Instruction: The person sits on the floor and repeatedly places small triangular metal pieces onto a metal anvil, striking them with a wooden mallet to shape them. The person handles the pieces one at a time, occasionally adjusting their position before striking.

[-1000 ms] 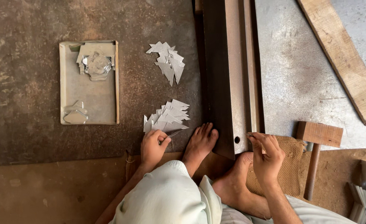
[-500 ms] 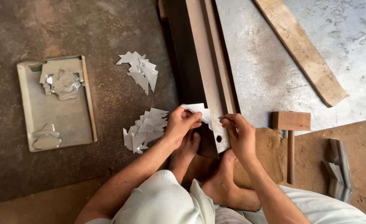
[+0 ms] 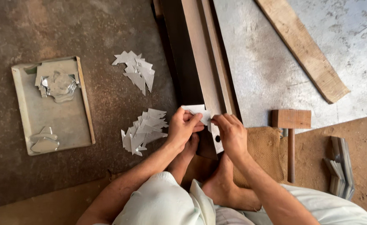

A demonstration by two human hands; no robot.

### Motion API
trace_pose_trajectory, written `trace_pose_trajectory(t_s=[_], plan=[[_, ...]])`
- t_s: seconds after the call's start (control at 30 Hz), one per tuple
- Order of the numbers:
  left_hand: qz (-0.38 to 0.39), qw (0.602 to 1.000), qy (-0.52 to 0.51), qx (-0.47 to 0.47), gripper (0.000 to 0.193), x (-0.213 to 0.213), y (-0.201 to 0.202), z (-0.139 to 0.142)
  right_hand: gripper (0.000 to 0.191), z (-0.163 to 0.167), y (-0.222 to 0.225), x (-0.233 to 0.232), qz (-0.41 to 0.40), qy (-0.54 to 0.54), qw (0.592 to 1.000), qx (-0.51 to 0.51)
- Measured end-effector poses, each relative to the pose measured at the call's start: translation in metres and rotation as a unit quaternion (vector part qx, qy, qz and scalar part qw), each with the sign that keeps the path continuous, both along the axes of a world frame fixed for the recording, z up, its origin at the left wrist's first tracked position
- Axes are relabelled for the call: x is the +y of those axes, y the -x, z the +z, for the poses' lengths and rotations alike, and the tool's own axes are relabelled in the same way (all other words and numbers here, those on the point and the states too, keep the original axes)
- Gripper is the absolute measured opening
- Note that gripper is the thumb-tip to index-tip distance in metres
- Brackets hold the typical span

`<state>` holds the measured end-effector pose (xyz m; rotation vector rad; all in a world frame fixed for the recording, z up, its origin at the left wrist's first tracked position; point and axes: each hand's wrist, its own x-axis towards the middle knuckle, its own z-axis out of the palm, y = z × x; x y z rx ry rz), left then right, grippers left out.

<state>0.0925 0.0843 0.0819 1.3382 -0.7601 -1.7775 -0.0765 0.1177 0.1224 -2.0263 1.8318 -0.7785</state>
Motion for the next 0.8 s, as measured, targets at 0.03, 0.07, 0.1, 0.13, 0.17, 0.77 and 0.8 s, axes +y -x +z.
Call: trace_pose_trajectory(t_s=[0.03, 0.07, 0.1, 0.13, 0.17, 0.77, 0.8], plan=[[0.003, 1.000, 0.006, -0.001, 0.025, 0.001, 0.001, 0.000, 0.008, -0.001, 0.001, 0.000, 0.000, 0.005, 1.000, 0.005], [0.007, 1.000, 0.005, -0.004, 0.025, 0.003, 0.003, -0.001, 0.009, -0.004, 0.002, 0.000, -0.003, 0.004, 1.000, 0.011], [0.009, 1.000, -0.002, -0.012, 0.025, 0.005, 0.004, -0.001, 0.010, -0.007, 0.003, -0.002, -0.007, 0.001, 1.000, 0.014], [0.009, 1.000, -0.004, -0.021, 0.025, 0.007, 0.005, -0.001, 0.012, -0.010, 0.004, -0.004, -0.014, 0.002, 1.000, 0.017], [0.008, 0.999, -0.003, -0.031, 0.025, 0.009, 0.006, 0.000, 0.011, -0.012, 0.005, -0.004, -0.008, 0.001, 1.000, 0.014], [-0.118, 0.992, 0.027, -0.030, 0.025, -0.021, -0.007, 0.000, 0.011, -0.001, 0.018, 0.033, -0.037, -0.064, 0.985, -0.158], [-0.095, 0.995, 0.023, -0.019, 0.025, -0.024, -0.009, 0.001, 0.013, -0.006, 0.019, 0.035, -0.078, -0.116, 0.957, -0.254]])
